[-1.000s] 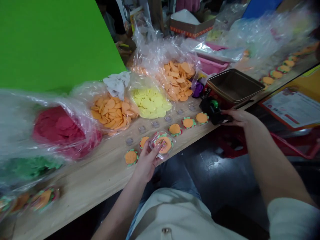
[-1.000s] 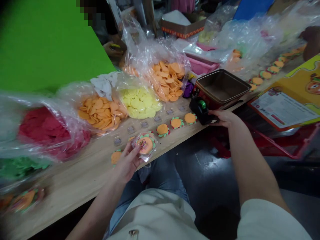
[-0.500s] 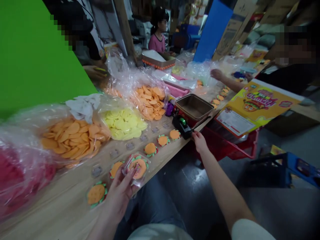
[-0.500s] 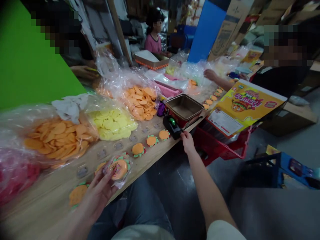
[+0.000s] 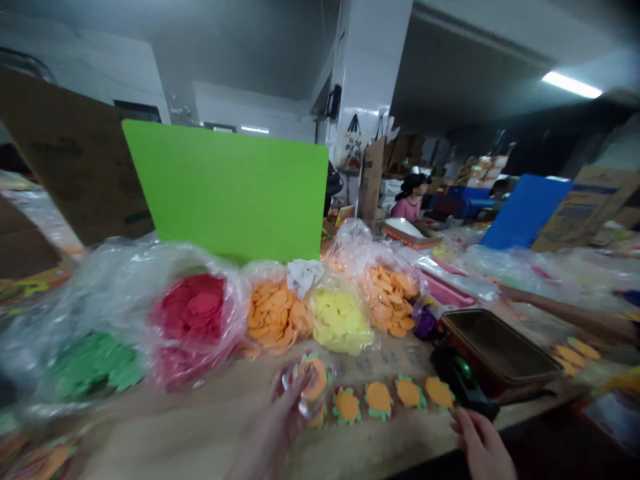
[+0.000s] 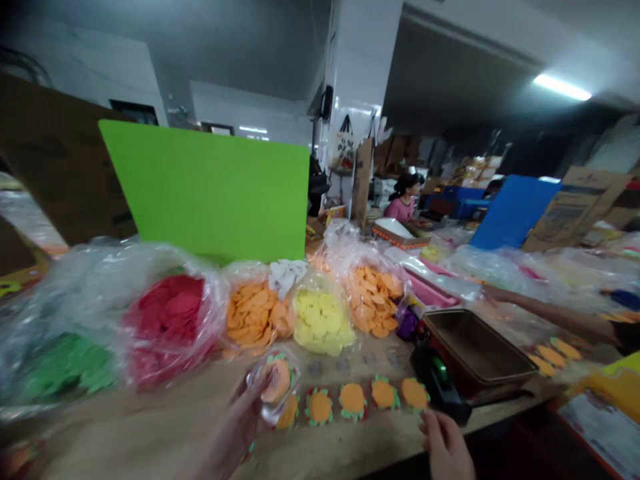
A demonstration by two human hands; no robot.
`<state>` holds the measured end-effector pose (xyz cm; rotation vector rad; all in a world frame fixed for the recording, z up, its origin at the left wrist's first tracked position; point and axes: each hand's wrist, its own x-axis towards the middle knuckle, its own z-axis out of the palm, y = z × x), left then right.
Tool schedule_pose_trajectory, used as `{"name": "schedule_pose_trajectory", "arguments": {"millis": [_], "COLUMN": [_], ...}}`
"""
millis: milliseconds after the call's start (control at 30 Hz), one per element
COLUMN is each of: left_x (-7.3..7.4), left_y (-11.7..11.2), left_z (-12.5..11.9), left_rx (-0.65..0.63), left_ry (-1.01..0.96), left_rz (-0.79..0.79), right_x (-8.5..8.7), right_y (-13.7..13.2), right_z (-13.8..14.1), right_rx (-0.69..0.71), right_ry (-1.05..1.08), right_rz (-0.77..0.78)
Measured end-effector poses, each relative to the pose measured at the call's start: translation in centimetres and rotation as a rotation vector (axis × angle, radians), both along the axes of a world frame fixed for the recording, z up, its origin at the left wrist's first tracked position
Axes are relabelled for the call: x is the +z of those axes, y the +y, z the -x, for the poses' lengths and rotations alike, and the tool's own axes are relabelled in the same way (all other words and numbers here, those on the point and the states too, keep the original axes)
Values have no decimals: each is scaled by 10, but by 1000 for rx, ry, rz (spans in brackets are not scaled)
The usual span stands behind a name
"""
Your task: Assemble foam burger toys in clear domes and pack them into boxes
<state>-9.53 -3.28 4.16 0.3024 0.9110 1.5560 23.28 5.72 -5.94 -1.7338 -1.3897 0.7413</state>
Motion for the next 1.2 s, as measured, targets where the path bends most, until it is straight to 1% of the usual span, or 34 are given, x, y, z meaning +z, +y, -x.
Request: {"name": "schedule_pose_trajectory", "arguments": {"millis": [33,67,100,133,167,233,267,333,433,533,700,800,900,1000,1033,1067,1100,1167,1200], "left_x": [1,3,4,6,7,6,4,-1,-8,-10,-9,-8,-7,-7,-8,-8,-9,-11,-11], "left_y": [-4,-9,-14,-19,-25,-37,-43,-56,-70,-77,-80,-80,-80,-79,-79,-78,-78,-78,-78], "left_z": [4,8,11,14,18,28,34,46,58,64,69,70,69,69,70,71,72,75,76], "left_rx": [-3,4,20,44,66,114,133,166,204,206,129,89,85,88,93,102,115,146,163], "left_ry": [-14,-26,-34,-35,-34,-19,-10,3,2,-9,5,1,16,29,26,23,22,36,52], "left_rz": [-25,-39,-42,-38,-38,-51,-55,-49,-30,-19,-12,-13,-7,13,20,30,39,56,59], "right_x": [18,36,52,64,72,78,78,75,74,79,90,93,90,82,80,78,77,77,79], "right_y": [-13,-26,-38,-50,-61,-79,-86,-97,-105,-105,-93,-88,-88,-89,-90,-92,-95,-103,-107], "right_z": [32,66,100,132,160,203,217,236,250,258,254,250,251,250,248,245,242,236,234], "right_rx": [67,151,282,393,500,667,730,808,859,897,953,978,969,965,949,903,825,645,594], "right_ry": [137,219,275,318,363,448,479,530,567,534,373,300,291,298,280,241,181,38,-17], "right_rz": [-41,-65,-44,-16,13,45,49,50,54,52,33,39,54,104,102,68,0,-181,-243]}}
